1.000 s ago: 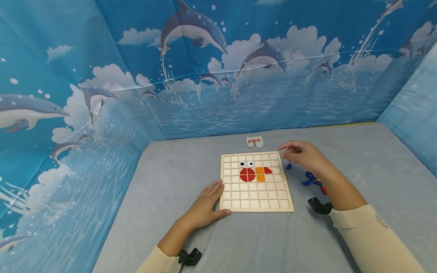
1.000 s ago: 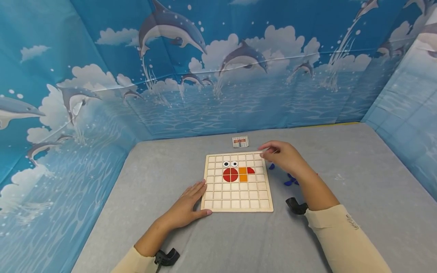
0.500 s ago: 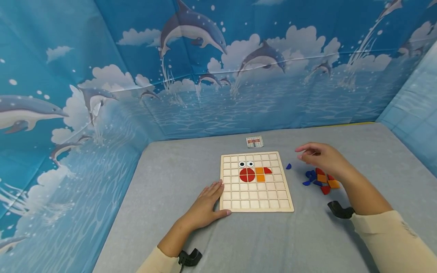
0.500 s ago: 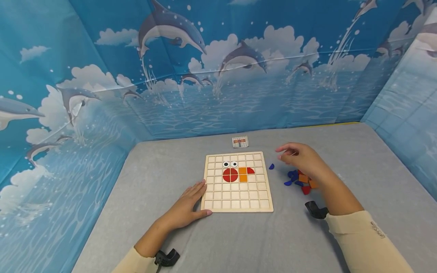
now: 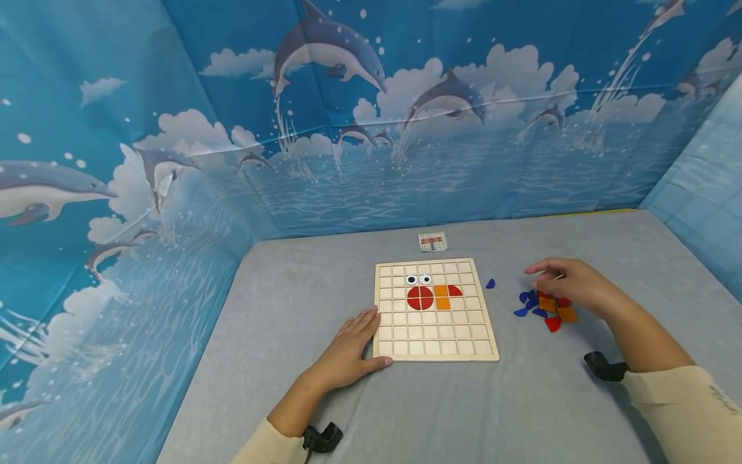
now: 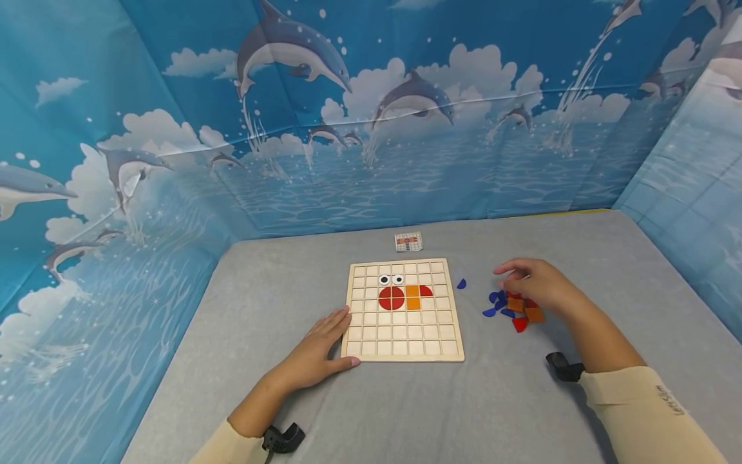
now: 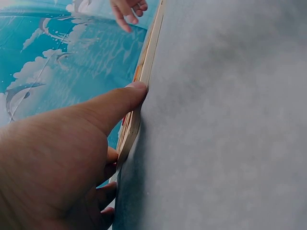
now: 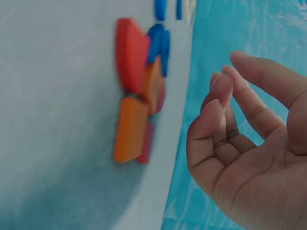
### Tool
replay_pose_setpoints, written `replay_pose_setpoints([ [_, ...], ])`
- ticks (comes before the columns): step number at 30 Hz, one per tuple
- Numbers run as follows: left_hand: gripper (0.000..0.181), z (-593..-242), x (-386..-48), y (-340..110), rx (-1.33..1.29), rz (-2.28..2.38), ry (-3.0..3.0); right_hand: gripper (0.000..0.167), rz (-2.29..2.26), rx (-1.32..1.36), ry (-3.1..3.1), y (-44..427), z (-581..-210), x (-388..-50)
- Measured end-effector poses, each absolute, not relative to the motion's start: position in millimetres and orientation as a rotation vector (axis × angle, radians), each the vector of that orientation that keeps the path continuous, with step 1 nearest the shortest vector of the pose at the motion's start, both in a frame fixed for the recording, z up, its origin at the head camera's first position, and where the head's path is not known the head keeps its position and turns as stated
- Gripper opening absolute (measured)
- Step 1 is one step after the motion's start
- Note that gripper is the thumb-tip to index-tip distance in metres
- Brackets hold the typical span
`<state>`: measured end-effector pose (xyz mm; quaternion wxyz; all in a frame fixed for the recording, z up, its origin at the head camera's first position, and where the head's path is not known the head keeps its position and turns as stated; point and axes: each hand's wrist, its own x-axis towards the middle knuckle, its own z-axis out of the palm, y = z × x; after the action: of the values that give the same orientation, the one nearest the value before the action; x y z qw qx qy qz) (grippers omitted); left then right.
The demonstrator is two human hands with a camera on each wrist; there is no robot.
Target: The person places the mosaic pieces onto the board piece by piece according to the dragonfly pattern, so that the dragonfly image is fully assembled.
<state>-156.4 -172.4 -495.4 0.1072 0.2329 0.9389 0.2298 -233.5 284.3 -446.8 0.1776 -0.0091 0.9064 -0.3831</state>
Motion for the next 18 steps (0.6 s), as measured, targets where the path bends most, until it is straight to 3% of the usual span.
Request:
replay_pose_setpoints([
  [18, 0.092, -498, -158, -172, 0.682, 0.662, 2.768, 0.044, -0.93, -0.025, 2.59, 305, -468, -240],
])
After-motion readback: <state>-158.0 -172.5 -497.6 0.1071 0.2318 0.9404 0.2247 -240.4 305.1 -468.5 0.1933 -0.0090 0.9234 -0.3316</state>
